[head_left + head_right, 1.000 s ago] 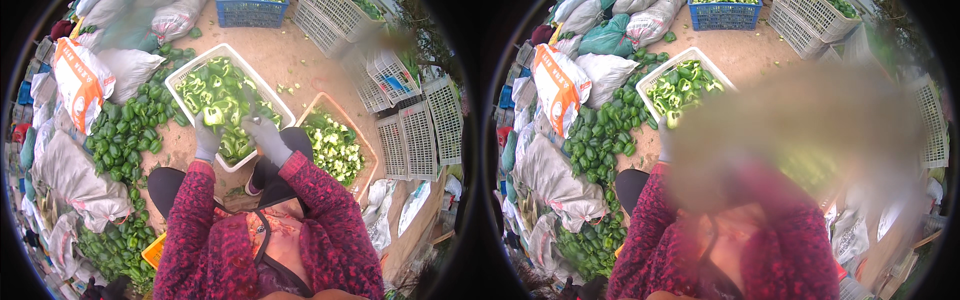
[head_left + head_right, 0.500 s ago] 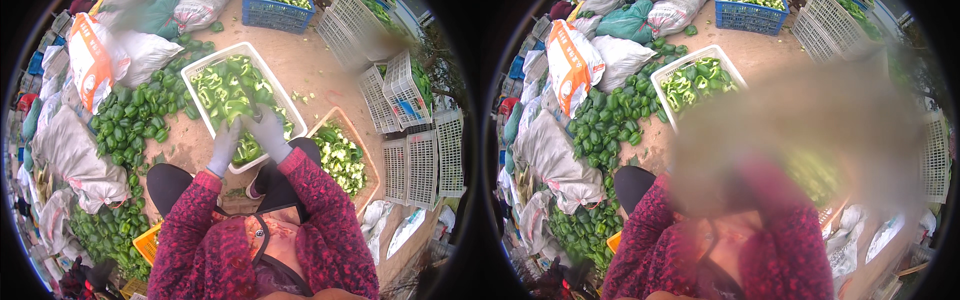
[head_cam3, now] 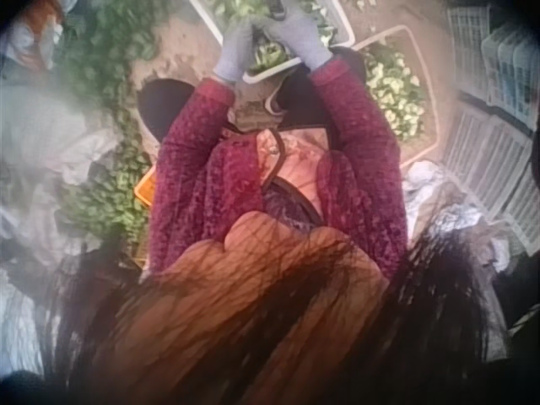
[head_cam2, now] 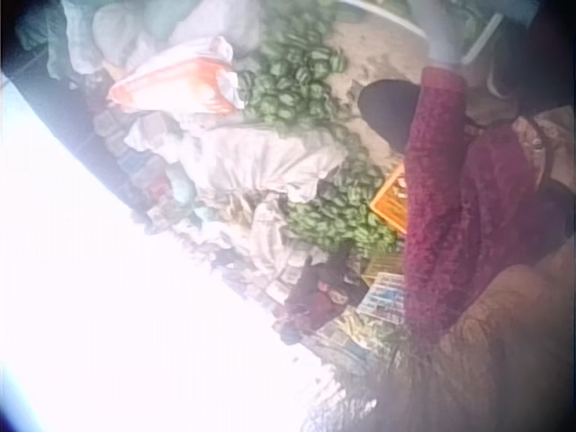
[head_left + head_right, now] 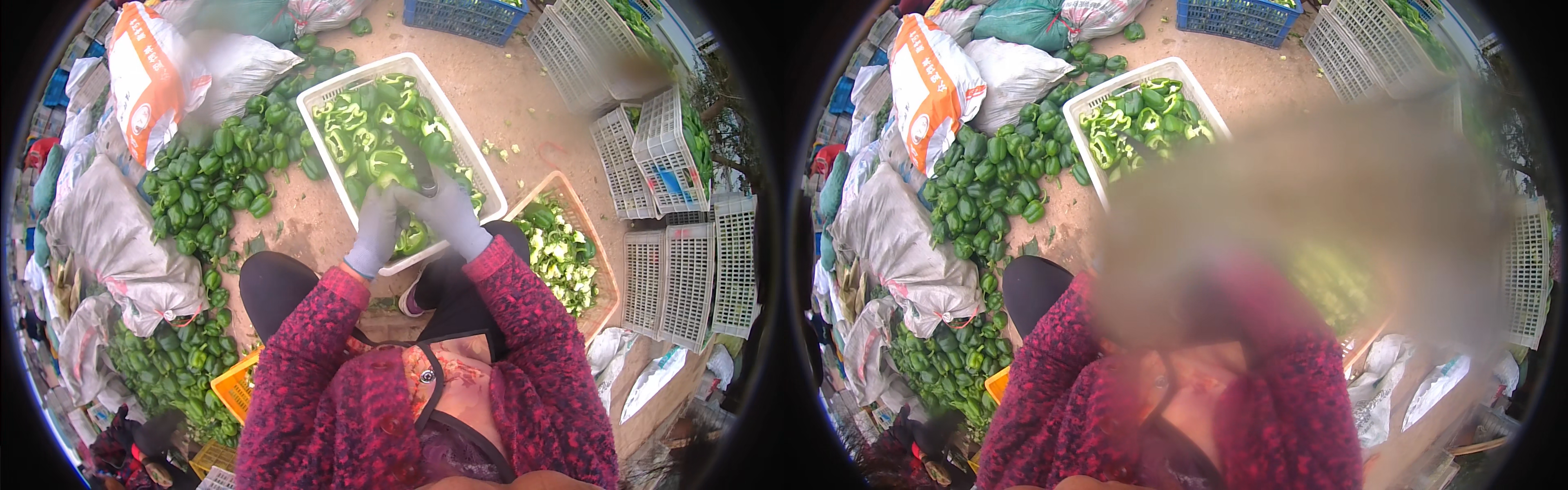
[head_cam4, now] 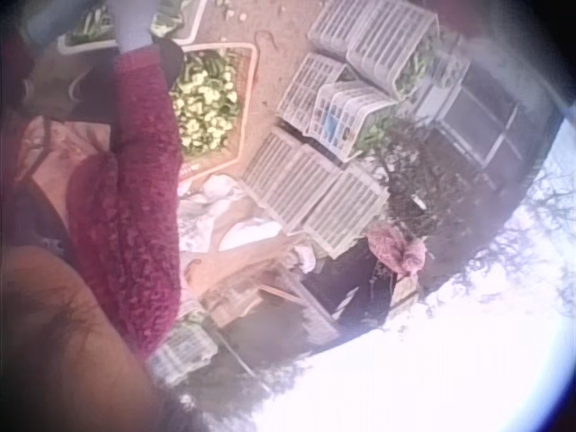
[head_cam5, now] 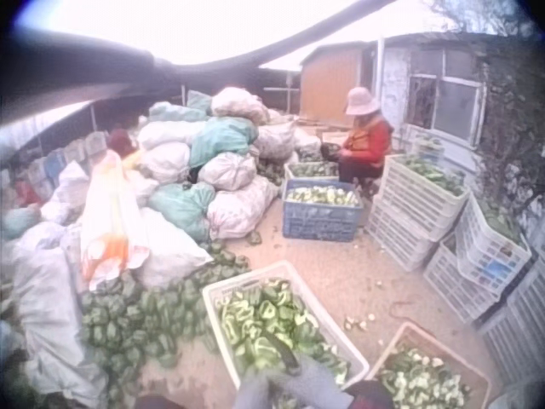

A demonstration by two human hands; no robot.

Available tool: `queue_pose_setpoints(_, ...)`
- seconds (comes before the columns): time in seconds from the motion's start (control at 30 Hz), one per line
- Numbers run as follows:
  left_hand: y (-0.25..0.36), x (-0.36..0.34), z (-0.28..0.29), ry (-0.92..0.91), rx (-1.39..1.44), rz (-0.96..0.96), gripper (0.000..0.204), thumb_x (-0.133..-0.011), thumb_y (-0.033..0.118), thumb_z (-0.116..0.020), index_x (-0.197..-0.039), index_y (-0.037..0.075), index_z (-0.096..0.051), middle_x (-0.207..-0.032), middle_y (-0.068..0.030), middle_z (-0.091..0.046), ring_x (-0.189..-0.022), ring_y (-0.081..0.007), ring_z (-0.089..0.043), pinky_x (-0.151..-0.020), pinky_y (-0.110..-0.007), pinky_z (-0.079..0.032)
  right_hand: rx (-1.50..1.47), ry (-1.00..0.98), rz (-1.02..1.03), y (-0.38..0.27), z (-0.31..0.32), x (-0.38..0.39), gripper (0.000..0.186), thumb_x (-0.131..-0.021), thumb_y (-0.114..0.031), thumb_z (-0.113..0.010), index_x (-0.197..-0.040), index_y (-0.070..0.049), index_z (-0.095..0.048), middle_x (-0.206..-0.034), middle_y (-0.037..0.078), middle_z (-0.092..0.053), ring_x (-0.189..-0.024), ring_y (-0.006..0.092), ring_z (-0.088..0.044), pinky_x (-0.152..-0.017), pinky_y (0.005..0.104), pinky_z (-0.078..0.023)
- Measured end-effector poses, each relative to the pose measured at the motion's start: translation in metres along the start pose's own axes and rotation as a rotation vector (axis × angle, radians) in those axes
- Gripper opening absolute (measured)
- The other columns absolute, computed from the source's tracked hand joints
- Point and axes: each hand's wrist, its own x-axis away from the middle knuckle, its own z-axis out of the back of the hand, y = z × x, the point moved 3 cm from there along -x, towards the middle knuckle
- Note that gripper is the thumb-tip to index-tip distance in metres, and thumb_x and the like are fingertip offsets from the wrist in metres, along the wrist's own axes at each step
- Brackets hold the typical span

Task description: The person sits on the ground and repeatedly picks green bell peppers from a pile, removes the stems and seeds by hand, and places the cleaned peppers into a white basket. Waste is discarded into a separate container.

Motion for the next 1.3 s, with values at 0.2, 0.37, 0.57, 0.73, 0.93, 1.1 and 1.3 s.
queue_pose_setpoints(0.2, -0.009, 0.008, 0.006, 0.371, -0.138, -0.032, 0.039, -0.101, 0.033, -0.062, -0.119, 0.000, -0.050, -0.091, -0.0061, -0.063, -0.061, -0.0096, -0.055, -0.054, -0.026, -0.046, -0.419, -0.069, -0.213, 0.000, 0.001, -0.016, 0.036, -0.092, -0.032, -0.077, -0.108, -0.001, -0.071, -0.073, 0.002, -0.064, -0.056, 0.0107, -0.059, -0.051, 0.0258, -0.046)
queue_pose_setpoints(0.37, -0.015, 0.000, 0.023, 0.421, -0.188, -0.179, 0.043, -0.098, 0.033, -0.066, -0.119, -0.002, -0.050, -0.096, -0.0100, -0.064, -0.071, -0.0125, -0.061, -0.059, -0.028, -0.050, -0.618, -0.056, -0.369, 0.005, -0.017, -0.018, 0.039, -0.092, -0.040, -0.075, -0.109, -0.006, -0.066, -0.066, 0.002, -0.058, -0.049, 0.0134, -0.053, -0.045, 0.0280, -0.040)
queue_pose_setpoints(0.57, -0.021, -0.006, 0.037, 0.621, -0.306, -0.278, 0.038, -0.101, 0.030, -0.064, -0.118, -0.002, -0.052, -0.108, -0.0112, -0.064, -0.084, -0.0168, -0.064, -0.067, -0.028, -0.054, -0.916, 0.102, -0.425, 0.034, -0.066, -0.020, 0.039, -0.093, -0.042, -0.074, -0.110, -0.009, -0.062, -0.067, 0.004, -0.057, -0.048, 0.0168, -0.052, -0.045, 0.0305, -0.044)
queue_pose_setpoints(0.73, -0.016, -0.014, 0.035, 0.385, 0.374, -0.176, 0.032, -0.105, 0.031, -0.059, -0.122, 0.004, -0.056, -0.110, -0.0089, -0.065, -0.082, -0.0137, -0.064, -0.062, -0.024, -0.052, -1.269, 0.295, -0.583, 0.040, -0.070, -0.027, 0.037, -0.096, -0.041, -0.071, -0.114, -0.010, -0.063, -0.073, 0.005, -0.060, -0.049, 0.0172, -0.053, -0.044, 0.0332, -0.047)
queue_pose_setpoints(0.93, 0.078, 0.031, 0.075, 0.496, 0.512, -0.370, 0.033, -0.109, 0.037, -0.054, -0.123, 0.007, -0.058, -0.108, -0.0088, -0.069, -0.076, -0.0107, -0.062, -0.059, -0.021, -0.048, -0.551, 0.253, -0.448, 0.034, -0.013, -0.046, 0.039, -0.097, -0.044, -0.072, -0.115, -0.010, -0.068, -0.103, 0.007, -0.067, -0.082, 0.0073, -0.065, -0.062, 0.0308, -0.053)
queue_pose_setpoints(1.1, 0.123, 0.229, 0.153, 0.887, -0.527, -0.531, 0.040, -0.109, 0.034, -0.056, -0.129, 0.001, -0.054, -0.100, -0.0084, -0.068, -0.075, -0.0089, -0.063, -0.063, -0.023, -0.049, 0.677, 0.103, 0.277, 0.018, -0.052, -0.088, 0.043, -0.094, -0.039, -0.070, -0.131, -0.018, -0.063, -0.134, 0.013, -0.065, -0.107, 0.0316, -0.071, -0.090, 0.0449, -0.057)
queue_pose_setpoints(1.3, -0.041, 0.494, 0.230, 1.459, -1.001, 0.396, 0.058, -0.101, 0.037, -0.064, -0.140, -0.004, -0.051, -0.112, -0.0215, -0.069, -0.103, -0.0328, -0.066, -0.092, -0.041, -0.051, 0.953, -0.436, 0.140, 0.060, -0.096, -0.073, 0.055, -0.094, -0.046, -0.063, -0.141, -0.018, -0.057, -0.150, 0.014, -0.057, -0.116, 0.0351, -0.069, -0.100, 0.0459, -0.054)
